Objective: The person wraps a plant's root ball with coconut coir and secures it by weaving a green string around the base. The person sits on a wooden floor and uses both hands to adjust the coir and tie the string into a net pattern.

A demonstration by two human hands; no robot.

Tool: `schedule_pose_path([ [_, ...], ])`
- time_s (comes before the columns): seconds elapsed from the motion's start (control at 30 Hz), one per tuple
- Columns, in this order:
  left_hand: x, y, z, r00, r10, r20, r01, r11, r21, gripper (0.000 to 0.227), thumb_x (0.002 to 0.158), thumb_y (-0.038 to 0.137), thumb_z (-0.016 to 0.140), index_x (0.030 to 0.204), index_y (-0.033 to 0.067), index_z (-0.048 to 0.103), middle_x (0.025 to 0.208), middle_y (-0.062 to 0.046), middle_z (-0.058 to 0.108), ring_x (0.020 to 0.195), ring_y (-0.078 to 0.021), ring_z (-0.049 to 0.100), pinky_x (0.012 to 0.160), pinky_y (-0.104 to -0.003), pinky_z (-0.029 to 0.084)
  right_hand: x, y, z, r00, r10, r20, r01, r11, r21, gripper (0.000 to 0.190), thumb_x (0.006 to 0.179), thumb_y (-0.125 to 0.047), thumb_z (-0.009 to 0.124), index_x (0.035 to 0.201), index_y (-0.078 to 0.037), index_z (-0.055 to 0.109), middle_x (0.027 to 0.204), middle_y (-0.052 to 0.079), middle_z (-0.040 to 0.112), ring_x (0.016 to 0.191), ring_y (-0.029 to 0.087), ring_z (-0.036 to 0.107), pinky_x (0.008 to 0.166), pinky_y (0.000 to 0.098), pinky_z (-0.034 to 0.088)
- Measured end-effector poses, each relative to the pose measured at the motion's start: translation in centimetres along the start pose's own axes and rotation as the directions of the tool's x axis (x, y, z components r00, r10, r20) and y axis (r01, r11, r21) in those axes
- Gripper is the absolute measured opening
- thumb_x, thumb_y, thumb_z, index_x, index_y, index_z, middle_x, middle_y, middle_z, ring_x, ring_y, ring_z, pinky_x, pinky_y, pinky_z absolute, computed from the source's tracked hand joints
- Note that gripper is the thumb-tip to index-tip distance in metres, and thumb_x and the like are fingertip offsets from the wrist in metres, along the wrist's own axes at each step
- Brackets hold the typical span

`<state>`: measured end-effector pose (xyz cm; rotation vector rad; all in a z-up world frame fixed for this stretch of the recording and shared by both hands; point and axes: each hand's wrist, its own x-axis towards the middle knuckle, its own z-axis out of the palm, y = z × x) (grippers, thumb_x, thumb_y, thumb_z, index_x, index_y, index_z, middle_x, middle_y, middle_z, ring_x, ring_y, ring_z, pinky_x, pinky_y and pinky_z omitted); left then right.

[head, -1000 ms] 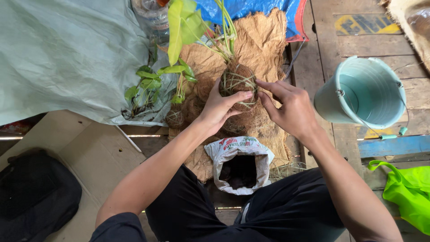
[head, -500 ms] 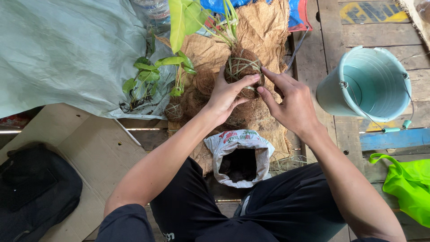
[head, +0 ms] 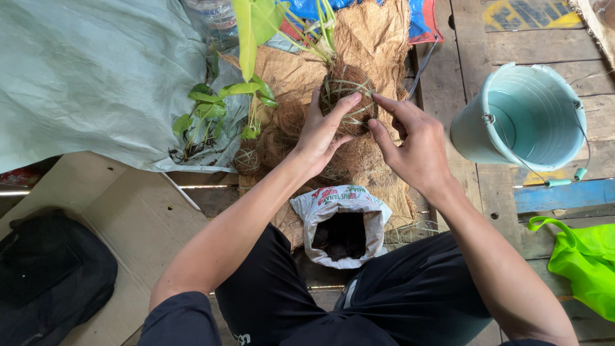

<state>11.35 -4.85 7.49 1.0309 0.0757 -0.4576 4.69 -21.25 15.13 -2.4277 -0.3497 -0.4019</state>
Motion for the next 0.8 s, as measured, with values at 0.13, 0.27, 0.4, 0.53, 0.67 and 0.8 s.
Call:
schedule_pose_path([
  [0.13,-0.2,-0.1,0.2,1.0,0.017,-0.009,-0.017,1.0,0.013,0.072,0.081,0.043,0.079,0.136,0.018,0.04,0.137,-0.008,0.056,0.131,-0.0265,0.055,0.101,-0.066,0.051,-0.2,-0.3,-0.3,0.995,0.098,-0.014,-0.096,0.992,0.082,0.034,0.097,-0.012,0.074,0.129,-0.003,0.071,0.073,0.007,0.054,0.058,0.014,0.043,0.053,0.0309,0.037],
  [0.27,-0.3,-0.5,0.3,0.999,0.032,-0.044,-0.029,0.997,0.066,0.074,0.08,0.043,0.077,0.138,0.0255,0.034,0.135,-0.007,0.056,0.129,-0.0254,0.056,0.1,-0.064,0.048,-0.2,-0.3,-0.3,0.997,0.071,-0.017,-0.07,0.996,0.046,0.037,0.096,-0.012,0.075,0.131,-0.004,0.072,0.068,0.009,0.05,0.056,0.014,0.041,0.051,0.0325,0.033],
  [0.4,-0.2,-1.0,0.3,0.994,0.104,-0.021,-0.104,0.995,-0.001,0.078,0.082,0.044,0.079,0.139,0.0172,0.033,0.14,-0.015,0.053,0.13,-0.0342,0.057,0.099,-0.068,0.051,-0.4,-0.3,0.5,0.999,0.033,0.0,-0.033,0.998,0.044,0.041,0.096,-0.014,0.075,0.134,-0.001,0.068,0.082,0.013,0.062,0.059,0.015,0.05,0.055,0.0317,0.042],
  [0.53,-0.7,-1.2,0.1,0.995,0.094,0.026,-0.095,0.995,0.034,0.084,0.089,0.049,0.066,0.152,0.0281,0.014,0.149,-0.018,0.039,0.136,-0.0317,0.045,0.102,-0.06,0.044,-0.5,0.0,0.9,0.997,-0.06,-0.046,0.059,0.998,-0.02,0.061,0.09,-0.024,0.084,0.14,0.003,0.061,0.103,0.018,0.072,0.072,0.021,0.065,0.066,0.0333,0.053],
  [0.67,-1.8,-1.2,0.3,0.983,0.082,0.167,-0.065,0.992,-0.105,0.086,0.085,0.051,0.058,0.151,0.033,0.006,0.147,-0.019,0.038,0.131,-0.0371,0.05,0.102,-0.055,0.052,-0.5,0.5,1.4,0.984,-0.132,-0.118,0.119,0.987,-0.11,0.086,0.081,-0.036,0.095,0.145,0.003,0.053,0.114,0.021,0.072,0.097,0.027,0.074,0.083,0.0355,0.059],
  [0.8,-2.9,-1.2,0.7,0.967,0.116,0.228,-0.09,0.988,-0.122,0.083,0.092,0.051,0.057,0.157,0.031,0.01,0.154,-0.014,0.036,0.14,-0.029,0.043,0.108,-0.048,0.046,-0.9,1.0,2.4,0.989,0.107,-0.102,-0.112,0.993,-0.04,0.096,0.073,-0.036,0.099,0.139,0.005,0.043,0.094,0.018,0.071,0.082,0.022,0.072,0.072,0.0341,0.058],
])
